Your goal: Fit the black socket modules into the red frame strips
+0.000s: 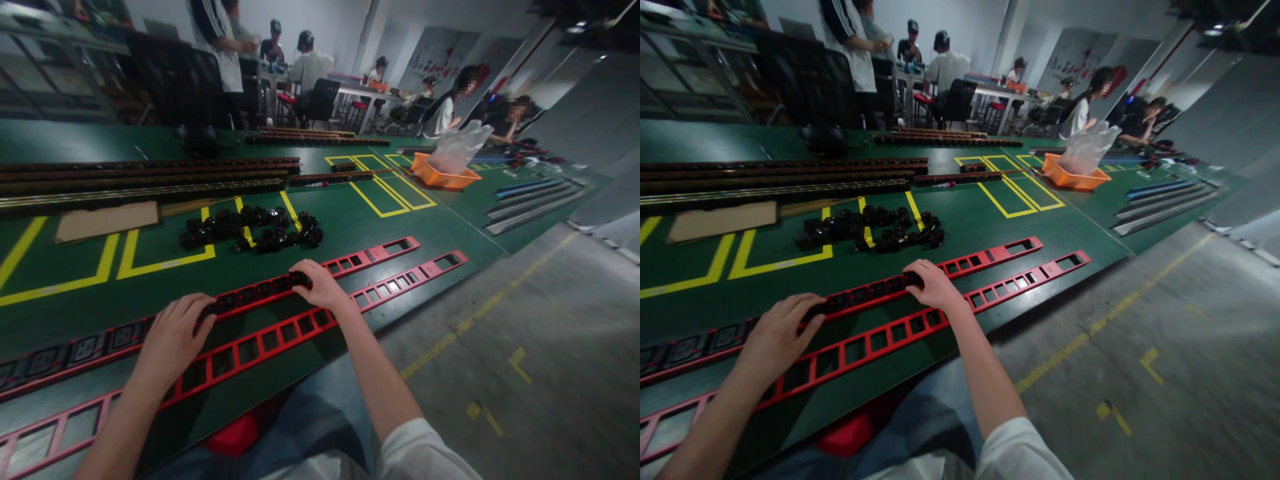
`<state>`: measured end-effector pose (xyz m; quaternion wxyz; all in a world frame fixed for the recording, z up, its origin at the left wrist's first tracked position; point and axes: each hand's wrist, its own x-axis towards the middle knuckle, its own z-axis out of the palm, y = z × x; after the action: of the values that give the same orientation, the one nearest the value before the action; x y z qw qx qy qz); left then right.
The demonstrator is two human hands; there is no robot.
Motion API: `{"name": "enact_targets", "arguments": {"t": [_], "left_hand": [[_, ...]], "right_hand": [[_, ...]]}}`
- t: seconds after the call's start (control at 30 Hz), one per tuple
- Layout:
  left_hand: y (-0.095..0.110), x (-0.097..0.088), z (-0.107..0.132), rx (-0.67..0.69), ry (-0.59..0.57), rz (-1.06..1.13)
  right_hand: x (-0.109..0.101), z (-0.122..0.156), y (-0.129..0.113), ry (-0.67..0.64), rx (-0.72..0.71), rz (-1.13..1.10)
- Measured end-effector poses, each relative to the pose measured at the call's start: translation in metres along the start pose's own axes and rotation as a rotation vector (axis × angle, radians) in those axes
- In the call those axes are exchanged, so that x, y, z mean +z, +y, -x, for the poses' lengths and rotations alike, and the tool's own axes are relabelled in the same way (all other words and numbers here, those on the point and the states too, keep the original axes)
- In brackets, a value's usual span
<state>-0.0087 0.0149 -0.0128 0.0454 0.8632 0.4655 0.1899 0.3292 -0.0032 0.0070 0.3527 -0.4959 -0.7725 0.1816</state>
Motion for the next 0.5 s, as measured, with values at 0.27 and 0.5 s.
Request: {"name": "enact_targets", "arguments": {"t": [0.27,0.5], "left_hand": [[0.001,-0.0011,-0.0007,-0.001,-0.008,-0.013],[0.0022,-0.0033,-0.0005,0.0,-0.014,-0.014]], "right_hand": [[-0.0018,-0.0004,-0.0053,-0.009,0.031,-0.009],[-0.0022,-0.002,-0.0042,-0.038,-0.002,0.124]]}}
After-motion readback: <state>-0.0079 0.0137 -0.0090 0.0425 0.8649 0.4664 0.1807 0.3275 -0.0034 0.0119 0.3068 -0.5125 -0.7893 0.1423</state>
